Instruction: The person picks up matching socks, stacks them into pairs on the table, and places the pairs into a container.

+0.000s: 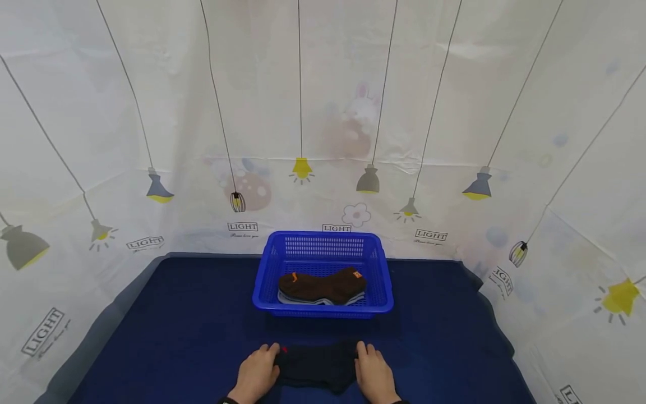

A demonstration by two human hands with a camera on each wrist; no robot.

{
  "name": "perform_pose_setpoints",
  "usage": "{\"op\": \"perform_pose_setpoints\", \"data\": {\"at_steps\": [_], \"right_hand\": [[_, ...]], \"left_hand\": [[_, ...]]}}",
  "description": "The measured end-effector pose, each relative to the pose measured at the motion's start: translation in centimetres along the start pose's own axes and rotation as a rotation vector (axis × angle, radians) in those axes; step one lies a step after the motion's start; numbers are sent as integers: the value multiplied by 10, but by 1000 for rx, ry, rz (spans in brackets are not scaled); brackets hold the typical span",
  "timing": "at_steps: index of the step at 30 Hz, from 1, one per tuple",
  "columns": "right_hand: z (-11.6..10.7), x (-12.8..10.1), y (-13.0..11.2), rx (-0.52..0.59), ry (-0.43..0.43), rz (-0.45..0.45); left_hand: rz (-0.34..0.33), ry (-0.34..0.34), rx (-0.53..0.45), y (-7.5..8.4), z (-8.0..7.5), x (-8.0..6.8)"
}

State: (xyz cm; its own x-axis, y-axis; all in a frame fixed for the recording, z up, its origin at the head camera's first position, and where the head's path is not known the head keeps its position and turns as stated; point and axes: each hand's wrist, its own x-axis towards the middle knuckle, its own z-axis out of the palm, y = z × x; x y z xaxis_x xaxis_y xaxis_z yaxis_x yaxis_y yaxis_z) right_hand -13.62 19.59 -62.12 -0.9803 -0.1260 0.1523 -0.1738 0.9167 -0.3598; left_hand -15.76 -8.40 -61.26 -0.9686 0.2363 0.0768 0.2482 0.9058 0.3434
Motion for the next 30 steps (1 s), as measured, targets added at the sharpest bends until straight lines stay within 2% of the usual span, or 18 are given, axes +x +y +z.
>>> {"op": "perform_pose_setpoints", "data": {"at_steps": [2,6,10,14,21,25,30], "right_hand": [[-2,-1,0,8,26,-7],[-8,-3,-1,19,67,-6],[-16,-2,-3,34,113,-8],[-22,0,-5,29,196,-45],[-28,1,-1,-11,357,-135],[-30,2,1,-23,453,-189],[-36,6,0,-30,510,-230]], "left_hand": [[1,-10,-24,-1,-2,0],[18,17,-48,-2,-7,-1],[70,101,-46,-1,-15,-4],[109,169,-45,2,-24,-5],[142,218,-86,4,-34,-6],[138,217,-102,6,-40,-3],[141,233,-105,7,-46,0]]}}
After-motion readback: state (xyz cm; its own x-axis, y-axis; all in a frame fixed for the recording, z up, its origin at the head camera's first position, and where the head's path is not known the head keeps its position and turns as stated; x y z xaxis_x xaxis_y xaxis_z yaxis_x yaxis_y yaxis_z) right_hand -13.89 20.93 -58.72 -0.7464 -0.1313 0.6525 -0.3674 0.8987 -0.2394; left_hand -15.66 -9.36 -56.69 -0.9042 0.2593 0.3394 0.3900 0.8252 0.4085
